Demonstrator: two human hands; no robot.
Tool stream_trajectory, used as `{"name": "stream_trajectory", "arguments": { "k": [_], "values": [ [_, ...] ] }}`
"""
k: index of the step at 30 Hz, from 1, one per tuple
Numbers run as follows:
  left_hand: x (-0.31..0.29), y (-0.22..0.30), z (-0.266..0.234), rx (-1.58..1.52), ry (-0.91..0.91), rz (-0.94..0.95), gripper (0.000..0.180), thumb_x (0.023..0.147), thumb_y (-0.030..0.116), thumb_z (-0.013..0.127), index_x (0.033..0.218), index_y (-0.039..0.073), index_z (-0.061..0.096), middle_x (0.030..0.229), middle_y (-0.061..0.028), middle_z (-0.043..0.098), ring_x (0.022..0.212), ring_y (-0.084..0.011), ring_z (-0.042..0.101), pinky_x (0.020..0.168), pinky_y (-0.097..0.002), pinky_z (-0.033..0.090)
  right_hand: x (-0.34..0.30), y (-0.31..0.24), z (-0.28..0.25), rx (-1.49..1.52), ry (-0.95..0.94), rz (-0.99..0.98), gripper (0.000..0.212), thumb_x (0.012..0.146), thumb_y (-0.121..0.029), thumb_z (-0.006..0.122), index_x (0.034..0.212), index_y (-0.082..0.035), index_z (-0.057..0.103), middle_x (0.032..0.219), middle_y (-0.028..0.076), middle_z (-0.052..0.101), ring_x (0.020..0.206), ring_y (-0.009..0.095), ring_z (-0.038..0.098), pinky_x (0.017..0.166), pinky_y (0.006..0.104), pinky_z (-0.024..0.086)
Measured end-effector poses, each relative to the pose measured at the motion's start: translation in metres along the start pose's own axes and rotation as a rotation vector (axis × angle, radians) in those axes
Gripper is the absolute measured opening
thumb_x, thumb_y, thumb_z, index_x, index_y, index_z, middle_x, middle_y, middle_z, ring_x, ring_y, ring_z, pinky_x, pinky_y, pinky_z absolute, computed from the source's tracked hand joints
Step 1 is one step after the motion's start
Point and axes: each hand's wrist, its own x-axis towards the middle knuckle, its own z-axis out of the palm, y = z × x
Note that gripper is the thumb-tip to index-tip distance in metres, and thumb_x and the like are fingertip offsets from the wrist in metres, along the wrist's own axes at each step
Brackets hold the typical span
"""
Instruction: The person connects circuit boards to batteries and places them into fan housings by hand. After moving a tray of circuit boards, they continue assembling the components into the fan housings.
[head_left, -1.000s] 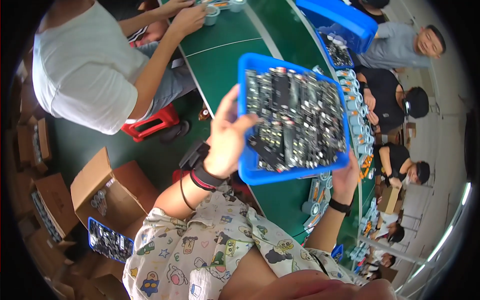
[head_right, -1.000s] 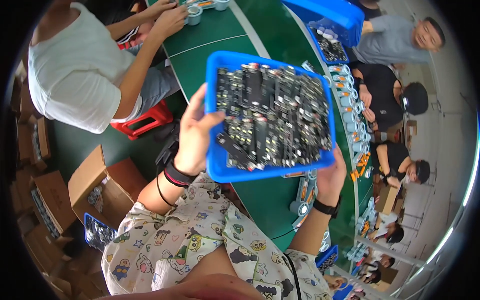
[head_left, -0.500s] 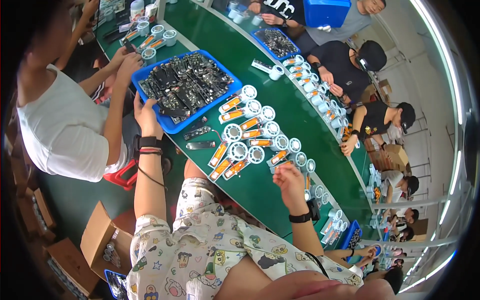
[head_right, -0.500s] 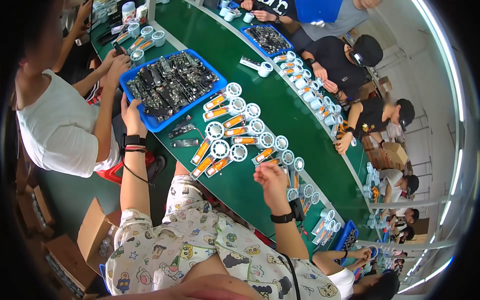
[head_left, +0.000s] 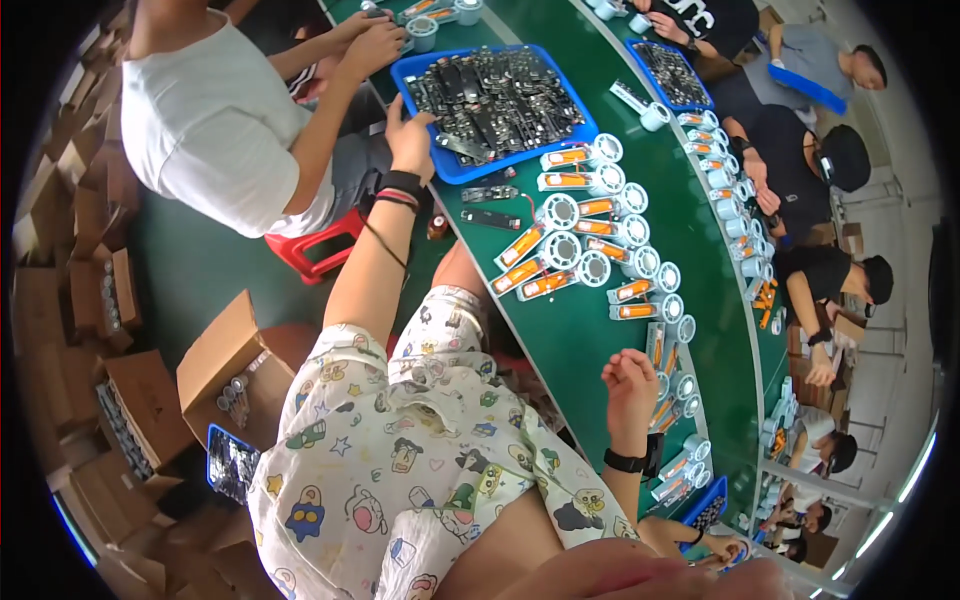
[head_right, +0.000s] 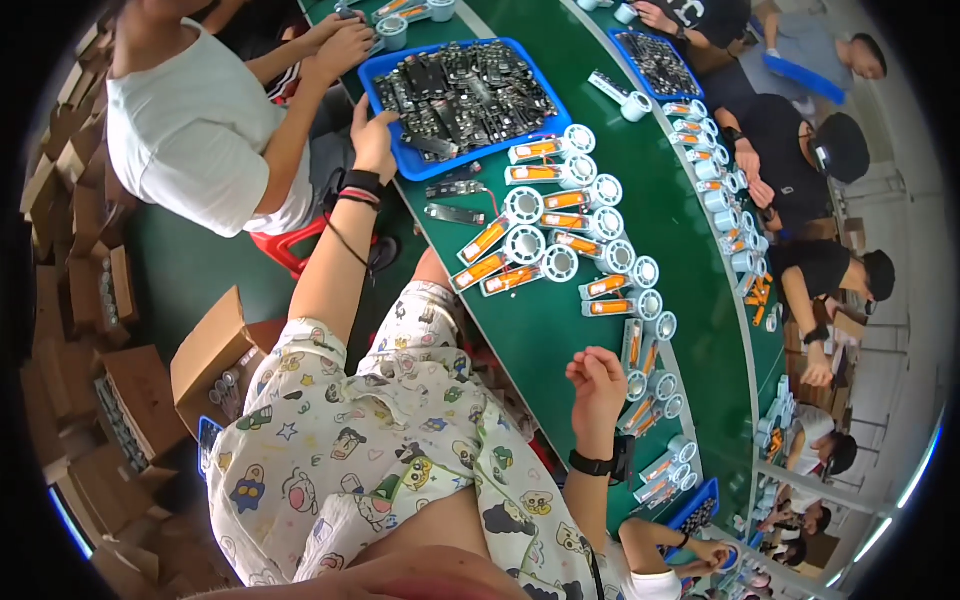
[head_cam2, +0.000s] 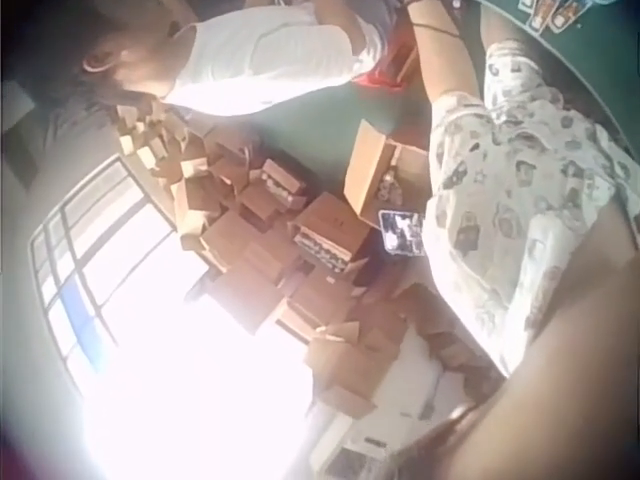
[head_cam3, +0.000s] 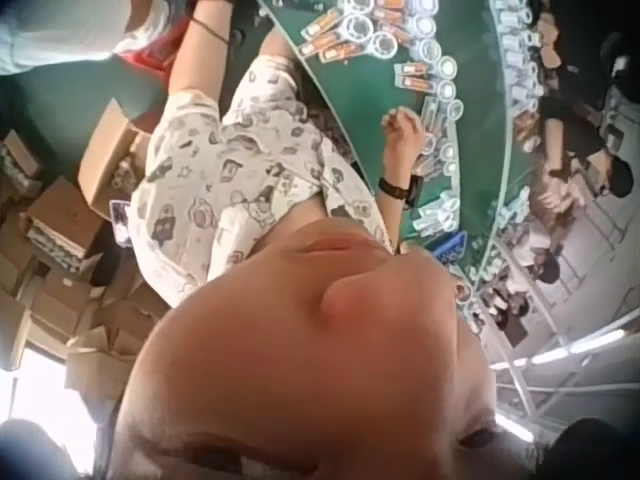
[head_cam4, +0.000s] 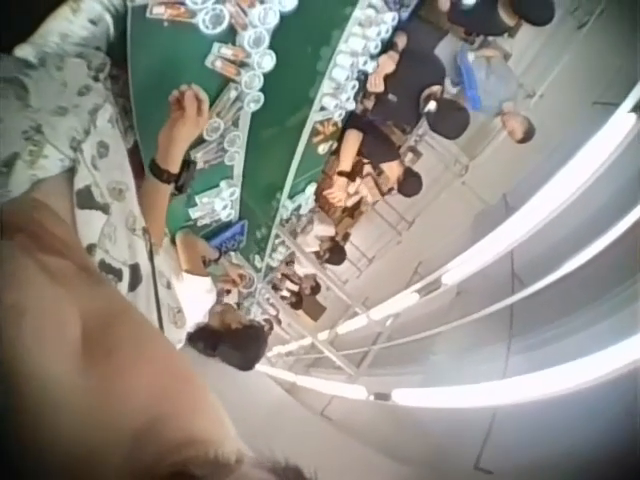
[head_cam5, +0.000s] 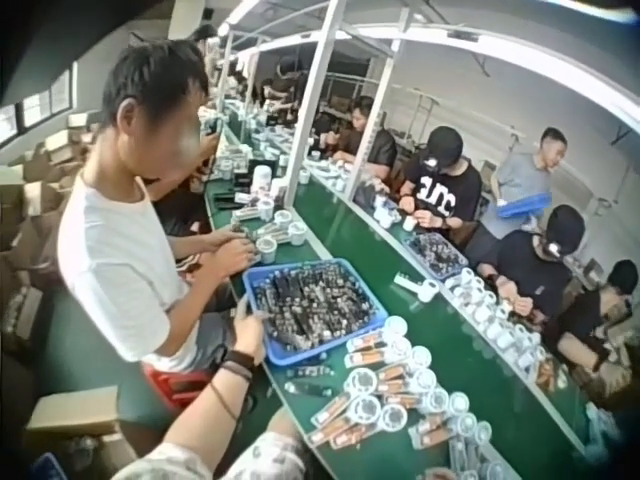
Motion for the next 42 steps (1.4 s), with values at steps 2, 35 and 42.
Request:
{"name": "stream_trajectory", "arguments": {
  "k": [2, 35, 42],
  "values": [
    [0.003, -0.001, -0.002, 0.032, -0.017, -0.003, 0.066, 0.083, -0.011, 0.059, 0.147, 0.002, 0.048, 0.123, -0.0110, 0.065, 0.104, -0.0223, 0.062, 0.094, -0.0325, 0.050, -0.006, 0.009, 0.001, -0.012, 0.010, -0.010, 0.010, 0.098, -0.004, 0.063, 0.106, -0.001, 0.068, 0.097, 0.010, 0.070, 0.081, 0.019, 0.068, 0.075, 0.0315, 0.058],
    [-0.146, -0.013, 0.010, 1.675, -0.958, 1.091, 0.026, 0.090, 0.016, 0.061, 0.114, 0.007, 0.065, 0.116, -0.0176, 0.064, 0.102, -0.0376, 0.064, 0.084, -0.0501, 0.053, -0.061, 0.116, -0.093, -1.116, 0.646, -0.884, 0.014, 0.081, 0.000, 0.068, 0.095, -0.002, 0.069, 0.109, 0.015, 0.066, 0.102, 0.036, 0.062, 0.089, 0.0449, 0.049],
    [-0.130, -0.015, 0.019, 1.651, -1.014, 0.740, 0.028, 0.087, 0.012, 0.061, 0.112, 0.000, 0.065, 0.113, -0.0224, 0.067, 0.109, -0.0424, 0.063, 0.091, -0.0517, 0.052, -0.069, 0.112, -0.088, -1.069, 0.648, -0.885, 0.012, 0.081, -0.001, 0.069, 0.093, -0.003, 0.067, 0.105, 0.013, 0.066, 0.098, 0.035, 0.062, 0.084, 0.0455, 0.049]
  ]
}}
